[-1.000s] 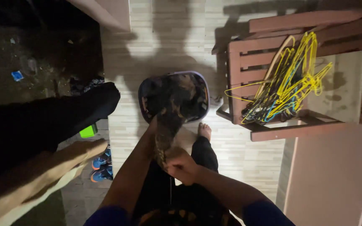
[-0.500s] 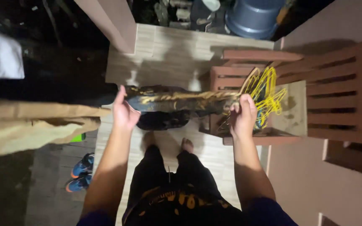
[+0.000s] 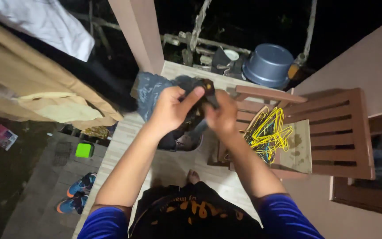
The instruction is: Hanging laundry garments onto a clothesline using plastic hangers.
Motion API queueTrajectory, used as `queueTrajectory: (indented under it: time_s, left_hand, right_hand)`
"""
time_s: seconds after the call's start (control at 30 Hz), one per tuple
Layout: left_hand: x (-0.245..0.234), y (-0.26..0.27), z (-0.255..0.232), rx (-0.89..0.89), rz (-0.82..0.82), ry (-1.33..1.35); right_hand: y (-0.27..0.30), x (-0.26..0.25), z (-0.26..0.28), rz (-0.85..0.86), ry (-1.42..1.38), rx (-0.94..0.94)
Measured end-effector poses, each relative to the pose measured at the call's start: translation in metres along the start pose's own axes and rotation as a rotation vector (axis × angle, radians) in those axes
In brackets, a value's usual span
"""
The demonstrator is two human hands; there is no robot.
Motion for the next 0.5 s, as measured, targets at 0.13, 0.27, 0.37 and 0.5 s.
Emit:
queueTrajectory:
  time_s: [0.13, 0.27, 0.37, 0.5]
  left_hand:
    - [-0.034, 0.023, -0.026, 0.531, -0.473, -0.538]
    - [-0.075, 0.054, -0.057, 0.561, -1.014, -1.033]
    - [-0.102, 0.024, 0.048, 0.634, -0.647, -0.874]
    - [-0.107, 0.031, 0.087, 0.443, -0.215, -0.668]
  right_hand:
    - [-0.05, -0.02, 0.046, -0.14, -0.147, -0.009]
    - [-0.082, -0.05, 0.09, -0.078, -0.473, 0.076]
    - [-0.103, -0.046, 0.139, 0.092, -0.464, 0.128]
    - [-0.104, -0.024, 0.148, 0.124, -0.44, 0.24]
Point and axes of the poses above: each hand's wrist, its own y-axis away from the middle knuckle, its own x-axis out of the palm, z = x × y, the point moved 1 cm from there along -y, towards the middle knuckle, and after that the axes turned 11 degrees about -y, right-handed, at the moved point
